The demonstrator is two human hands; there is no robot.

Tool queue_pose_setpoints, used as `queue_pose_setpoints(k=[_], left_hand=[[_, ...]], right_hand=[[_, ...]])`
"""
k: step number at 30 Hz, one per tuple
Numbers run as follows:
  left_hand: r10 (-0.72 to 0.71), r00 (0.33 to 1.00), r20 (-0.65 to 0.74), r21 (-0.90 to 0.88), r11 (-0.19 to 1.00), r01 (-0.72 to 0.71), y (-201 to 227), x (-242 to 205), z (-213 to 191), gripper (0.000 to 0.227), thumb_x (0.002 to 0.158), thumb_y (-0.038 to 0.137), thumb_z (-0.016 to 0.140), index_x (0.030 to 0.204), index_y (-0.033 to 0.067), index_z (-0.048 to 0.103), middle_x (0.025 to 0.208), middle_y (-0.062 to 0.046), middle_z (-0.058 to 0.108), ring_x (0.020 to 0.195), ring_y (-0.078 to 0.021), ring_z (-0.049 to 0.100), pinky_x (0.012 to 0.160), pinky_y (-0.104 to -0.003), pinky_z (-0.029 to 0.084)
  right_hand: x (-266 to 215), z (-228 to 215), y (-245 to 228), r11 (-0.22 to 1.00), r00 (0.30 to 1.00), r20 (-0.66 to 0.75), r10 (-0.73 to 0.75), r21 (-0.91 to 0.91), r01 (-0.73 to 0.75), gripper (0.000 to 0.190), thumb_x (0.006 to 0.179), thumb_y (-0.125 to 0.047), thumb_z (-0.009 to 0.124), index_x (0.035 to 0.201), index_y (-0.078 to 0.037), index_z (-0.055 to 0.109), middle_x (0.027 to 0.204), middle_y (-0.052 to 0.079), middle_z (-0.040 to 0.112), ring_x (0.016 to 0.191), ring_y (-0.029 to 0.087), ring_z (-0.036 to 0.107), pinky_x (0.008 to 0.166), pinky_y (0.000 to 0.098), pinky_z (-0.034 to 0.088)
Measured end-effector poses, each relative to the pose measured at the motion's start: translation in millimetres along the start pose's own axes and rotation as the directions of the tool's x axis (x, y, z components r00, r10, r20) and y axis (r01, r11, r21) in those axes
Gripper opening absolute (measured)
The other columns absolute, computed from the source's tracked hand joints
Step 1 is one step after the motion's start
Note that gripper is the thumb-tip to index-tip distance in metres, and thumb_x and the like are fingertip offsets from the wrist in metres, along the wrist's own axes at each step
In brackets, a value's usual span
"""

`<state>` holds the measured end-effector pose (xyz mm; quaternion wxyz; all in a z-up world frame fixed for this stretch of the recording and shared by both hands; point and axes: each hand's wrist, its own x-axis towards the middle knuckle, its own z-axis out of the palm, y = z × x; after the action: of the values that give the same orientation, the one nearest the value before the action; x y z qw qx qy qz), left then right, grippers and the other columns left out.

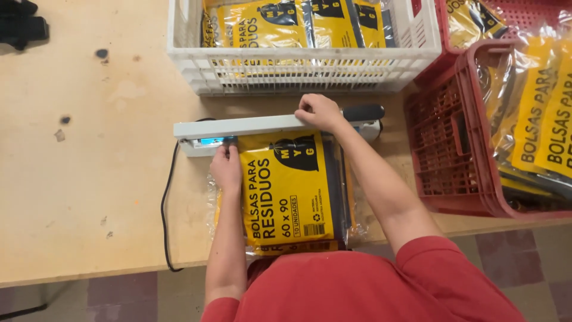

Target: Sealing the open ends of plastic trash bags using a manual heat sealer and organizing them into crates.

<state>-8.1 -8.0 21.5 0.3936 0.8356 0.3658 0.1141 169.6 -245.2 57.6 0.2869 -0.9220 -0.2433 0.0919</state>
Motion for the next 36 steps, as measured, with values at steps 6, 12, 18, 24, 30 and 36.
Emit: queue_pose_setpoints(k=[6,12,18,24,30,36], left_hand=[[-0.038,0.995,0.091,0.033,0.999,0.035,-4.2,-4.0,-15.3,0.021,0.091,0.045,0.066,0.089,0.0242,0.068,0.077,0.000,0.071,0.087,-0.0294,0.071,0.079,-0.042,0.054],[-0.090,0.944,0.318,0.081,0.994,0.067,-2.9,-22.2,-36.9,0.027,0.087,0.048,0.069,0.091,0.0215,0.070,0.081,-0.001,0.074,0.090,-0.0305,0.071,0.080,-0.044,0.053],[-0.163,0.848,0.504,-0.140,0.954,0.266,54.1,-58.3,-79.0,0.027,0.089,0.033,0.072,0.105,0.0113,0.073,0.090,-0.010,0.077,0.089,-0.0266,0.074,0.080,-0.041,0.056],[-0.169,0.798,0.579,-0.134,0.945,0.297,92.1,-70.7,-100.2,0.041,0.086,0.026,0.075,0.116,-0.0005,0.066,0.107,-0.020,0.075,0.106,-0.0350,0.071,0.087,-0.050,0.056],[-0.150,0.796,0.586,-0.111,0.959,0.262,77.5,-64.6,-90.3,0.044,0.084,0.029,0.077,0.114,-0.0022,0.068,0.100,-0.021,0.075,0.101,-0.0369,0.071,0.082,-0.048,0.059],[-0.171,0.795,0.582,-0.059,0.966,0.251,70.8,-66.2,-84.0,0.042,0.083,0.032,0.078,0.110,0.0009,0.069,0.096,-0.018,0.076,0.099,-0.0344,0.072,0.080,-0.047,0.060]], right_hand=[[-1.9,4.3,5.9,1.000,0.998,-0.052,-0.018,0.022,0.019,0.020,0.085,-0.042,0.070,0.084,-0.024,0.062,0.088,-0.003,0.066,0.097,0.022,0.065,0.082,0.0384,0.052],[-6.1,4.1,3.6,1.000,0.998,-0.062,-0.008,0.008,0.009,0.020,0.085,-0.045,0.069,0.084,-0.026,0.062,0.088,-0.006,0.065,0.100,0.021,0.064,0.084,0.0382,0.052],[-8.2,3.4,1.9,1.000,0.997,-0.082,-0.009,-0.014,0.008,0.019,0.085,-0.045,0.069,0.083,-0.028,0.061,0.088,-0.008,0.065,0.100,0.018,0.064,0.084,0.0362,0.052],[-8.2,4.0,1.6,1.000,0.997,-0.077,0.017,-0.018,-0.018,0.019,0.085,-0.046,0.069,0.083,-0.029,0.060,0.087,-0.011,0.064,0.101,0.016,0.063,0.086,0.0366,0.052],[-9.6,2.6,-1.0,1.000,0.997,-0.075,0.021,-0.021,-0.022,0.020,0.086,-0.047,0.068,0.082,-0.030,0.061,0.087,-0.013,0.065,0.101,0.014,0.063,0.086,0.0355,0.053],[-10.0,0.7,-3.6,1.000,0.997,-0.076,0.002,-0.026,-0.004,0.019,0.087,-0.047,0.067,0.084,-0.029,0.062,0.089,-0.010,0.066,0.102,0.017,0.063,0.087,0.0363,0.053]])
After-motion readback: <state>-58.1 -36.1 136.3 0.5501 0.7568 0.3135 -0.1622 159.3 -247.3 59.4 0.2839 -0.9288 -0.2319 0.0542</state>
